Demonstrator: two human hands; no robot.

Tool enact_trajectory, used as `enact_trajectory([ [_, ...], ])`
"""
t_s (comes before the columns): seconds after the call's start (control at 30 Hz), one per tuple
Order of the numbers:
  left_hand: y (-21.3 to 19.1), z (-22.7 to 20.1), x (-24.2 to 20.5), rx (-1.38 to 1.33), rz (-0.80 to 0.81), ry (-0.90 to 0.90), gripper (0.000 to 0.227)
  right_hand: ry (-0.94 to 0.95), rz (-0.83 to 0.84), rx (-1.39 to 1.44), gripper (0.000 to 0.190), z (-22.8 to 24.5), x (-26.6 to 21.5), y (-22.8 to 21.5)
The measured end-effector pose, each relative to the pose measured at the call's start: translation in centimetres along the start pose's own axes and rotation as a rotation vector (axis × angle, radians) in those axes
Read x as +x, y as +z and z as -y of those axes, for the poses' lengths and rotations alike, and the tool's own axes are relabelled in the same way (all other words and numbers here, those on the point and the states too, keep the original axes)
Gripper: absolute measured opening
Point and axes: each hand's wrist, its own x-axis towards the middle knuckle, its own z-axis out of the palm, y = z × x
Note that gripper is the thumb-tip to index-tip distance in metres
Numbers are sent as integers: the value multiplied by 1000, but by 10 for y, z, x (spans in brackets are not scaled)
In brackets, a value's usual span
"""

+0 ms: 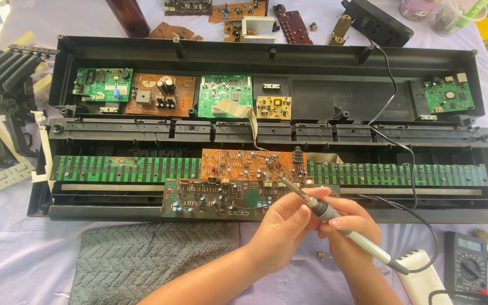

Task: The person uses a soldering iron to work on a circuit board placed inside a disassembled electronic device. The hands hold the board steady while applying the soldering iron to various components on the board's surface.

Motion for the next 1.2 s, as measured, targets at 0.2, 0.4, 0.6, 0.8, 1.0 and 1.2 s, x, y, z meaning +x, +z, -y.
enact_trajectory([
  [0.2,0,4,6,-95,-174,87,10,-2,-16,-61,17,2,0,5],
  [0.4,7,0,3,54,-190,137,22,3,-18,20,24,6,3,8],
  [0.6,21,-7,-3,23,-211,71,13,-44,18,-100,19,12,0,9],
  [0.8,17,-1,-2,16,-72,91,18,114,-57,452,29,-7,-18,3],
  [1.0,7,8,1,63,-113,128,15,236,-49,596,25,3,-9,13],
  [1.2,25,-2,-11,487,-147,28,48,38,-155,386,24,20,19,9],
])
